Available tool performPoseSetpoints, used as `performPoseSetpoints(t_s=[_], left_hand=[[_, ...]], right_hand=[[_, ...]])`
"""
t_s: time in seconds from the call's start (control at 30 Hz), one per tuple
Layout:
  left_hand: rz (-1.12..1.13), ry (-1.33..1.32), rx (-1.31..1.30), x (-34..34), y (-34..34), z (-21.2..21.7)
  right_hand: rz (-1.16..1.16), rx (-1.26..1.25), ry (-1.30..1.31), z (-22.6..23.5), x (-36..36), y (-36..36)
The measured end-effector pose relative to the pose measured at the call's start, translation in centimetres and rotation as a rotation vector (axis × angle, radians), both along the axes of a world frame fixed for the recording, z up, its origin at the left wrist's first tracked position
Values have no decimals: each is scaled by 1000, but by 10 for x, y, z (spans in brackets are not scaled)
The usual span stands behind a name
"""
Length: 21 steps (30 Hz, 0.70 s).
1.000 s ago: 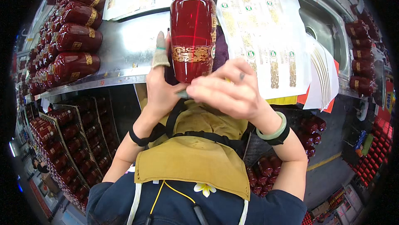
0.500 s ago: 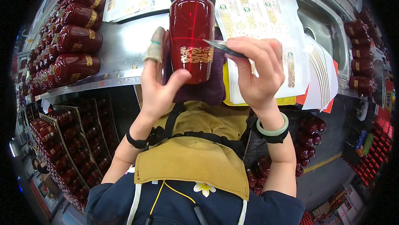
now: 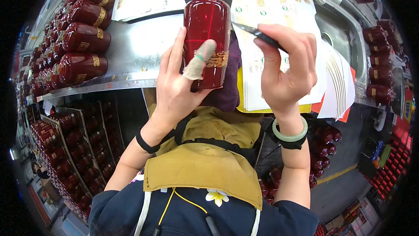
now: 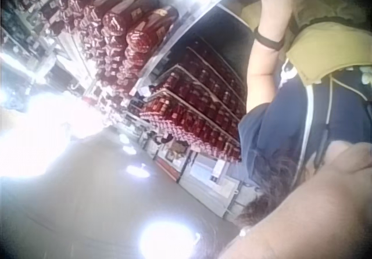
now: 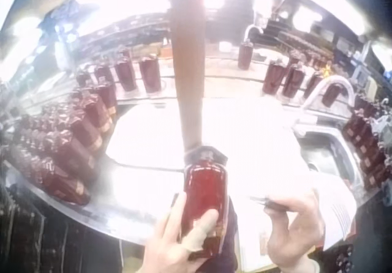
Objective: Applying labels and decorative bands to glass bottles in a manufacturing setting.
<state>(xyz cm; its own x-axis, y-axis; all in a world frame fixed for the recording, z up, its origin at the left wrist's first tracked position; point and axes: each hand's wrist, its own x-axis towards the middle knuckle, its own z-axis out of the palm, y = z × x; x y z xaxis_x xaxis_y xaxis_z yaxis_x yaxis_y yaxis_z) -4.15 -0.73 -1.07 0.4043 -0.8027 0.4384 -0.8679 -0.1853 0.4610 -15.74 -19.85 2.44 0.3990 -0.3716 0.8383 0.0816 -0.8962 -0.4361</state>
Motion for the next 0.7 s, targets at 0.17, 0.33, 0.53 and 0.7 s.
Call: performPoseSetpoints(t_s=[0.17, 0.33, 0.53, 0.7], left_hand=[[74, 262, -262, -2, 11, -27], [147, 422, -335, -6, 13, -33], [106, 511, -430, -8, 4, -23], [83, 393, -373, -6, 10, -24]], right_hand=[[52, -316, 342, -3, -1, 28], [258, -313, 455, 9, 9, 51], [276, -363, 398, 5, 15, 43], [64, -325, 272, 8, 43, 3]])
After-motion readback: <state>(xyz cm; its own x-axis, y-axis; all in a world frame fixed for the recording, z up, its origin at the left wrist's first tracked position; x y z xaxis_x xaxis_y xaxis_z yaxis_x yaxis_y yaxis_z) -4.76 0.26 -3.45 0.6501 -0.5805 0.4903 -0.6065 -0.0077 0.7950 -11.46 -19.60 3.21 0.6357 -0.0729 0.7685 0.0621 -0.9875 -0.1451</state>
